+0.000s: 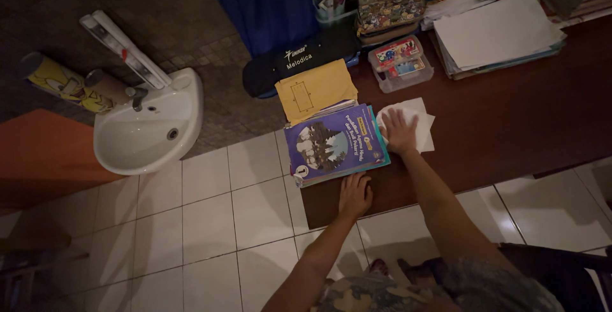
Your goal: Cleaning a wooden table by wiping it with a tissue.
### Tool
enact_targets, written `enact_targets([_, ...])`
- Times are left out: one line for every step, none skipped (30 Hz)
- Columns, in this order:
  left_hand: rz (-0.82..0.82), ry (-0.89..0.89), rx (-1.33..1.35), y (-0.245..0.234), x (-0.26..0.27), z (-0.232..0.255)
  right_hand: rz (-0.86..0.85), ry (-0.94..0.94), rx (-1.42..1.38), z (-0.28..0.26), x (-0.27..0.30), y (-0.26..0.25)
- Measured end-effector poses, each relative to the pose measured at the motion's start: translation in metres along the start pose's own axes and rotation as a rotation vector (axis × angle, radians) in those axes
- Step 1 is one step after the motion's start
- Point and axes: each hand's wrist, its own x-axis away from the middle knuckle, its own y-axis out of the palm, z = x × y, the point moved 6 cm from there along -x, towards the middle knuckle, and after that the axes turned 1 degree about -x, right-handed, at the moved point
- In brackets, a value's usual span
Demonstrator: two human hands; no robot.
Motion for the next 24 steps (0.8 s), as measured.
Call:
enact_targets([-0.001,-0.005,0.002,0.001,0.001,-0.002,-0.005,-0.003,0.000,-0.001,-0.001,-0.001])
enact_targets([-0.014,-0.011,0.000,0.003,0.002,-0.003,-0.046,0.044,0.014,0.003,-0.002,0.000])
enact_targets([-0.027,-0.016,-0.002,0.004,0.003,-0.004,-0.087,0.090,0.028,0.007,-0.002,0.000])
enact_targets([-0.030,-0.015,0.000,0.005,0.001,-0.004,-0.089,0.093,0.028,0.010,-0.003,-0.011])
enact_targets([-0.025,-0.010,-0.006,0.005,0.000,-0.004,-0.133,0.163,-0.004,0.018,-0.003,-0.019])
enact_targets([-0.022,-0.004,-0.012,0.005,0.000,-0.004,-0.178,0.235,-0.037,0.025,-0.001,-0.026])
enact_targets([-0.028,-0.003,-0.010,0.006,0.003,-0.004,-0.181,0.240,-0.037,0.033,0.005,-0.031])
enact_targets([-0.012,0.004,-0.012,0.007,0.002,-0.004,-0.202,0.304,-0.048,0.046,0.009,-0.036])
enact_targets([0.003,0.011,-0.013,0.007,0.002,-0.004,-0.223,0.368,-0.058,0.059,0.013,-0.041])
enact_targets([0.001,0.013,-0.010,0.006,0.002,-0.004,-0.223,0.371,-0.056,0.070,0.018,-0.049])
enact_targets([0.010,0.016,-0.007,0.005,0.002,-0.003,-0.236,0.442,-0.059,0.085,0.025,-0.056])
enact_targets([0.020,0.018,-0.003,0.003,0.002,-0.003,-0.249,0.510,-0.062,0.098,0.032,-0.063])
enact_targets([0.020,0.018,-0.001,0.003,0.002,-0.002,-0.249,0.511,-0.060,0.102,0.039,-0.067])
enact_targets([0.023,0.020,-0.004,0.003,0.003,-0.002,-0.223,0.577,-0.078,0.109,0.046,-0.073])
enact_targets([0.025,0.022,-0.006,0.003,0.003,-0.003,-0.196,0.642,-0.096,0.116,0.053,-0.078])
enact_targets([0.026,0.021,-0.005,0.003,0.002,-0.002,-0.196,0.641,-0.094,0.118,0.056,-0.071])
enact_targets([0.025,0.020,-0.009,0.003,0.002,-0.001,-0.138,0.657,-0.101,0.121,0.060,-0.068])
enact_targets([0.024,0.019,-0.015,0.002,0.002,-0.001,-0.081,0.673,-0.109,0.123,0.064,-0.065])
enact_targets([0.026,0.017,-0.015,0.003,0.002,-0.002,-0.081,0.671,-0.109,0.117,0.066,-0.058])
enact_targets([0.026,0.017,-0.013,0.003,0.002,-0.002,-0.063,0.628,-0.093,0.109,0.066,-0.052])
enact_targets([0.026,0.016,-0.011,0.003,0.001,-0.003,-0.045,0.585,-0.078,0.102,0.066,-0.046])
enact_targets([0.026,0.016,-0.009,0.003,0.001,-0.003,-0.046,0.585,-0.076,0.094,0.065,-0.041])
enact_targets([0.022,0.016,-0.007,0.003,0.001,-0.003,-0.062,0.479,-0.055,0.081,0.060,-0.035])
enact_targets([0.017,0.015,-0.004,0.003,0.001,-0.002,-0.078,0.373,-0.035,0.068,0.057,-0.029])
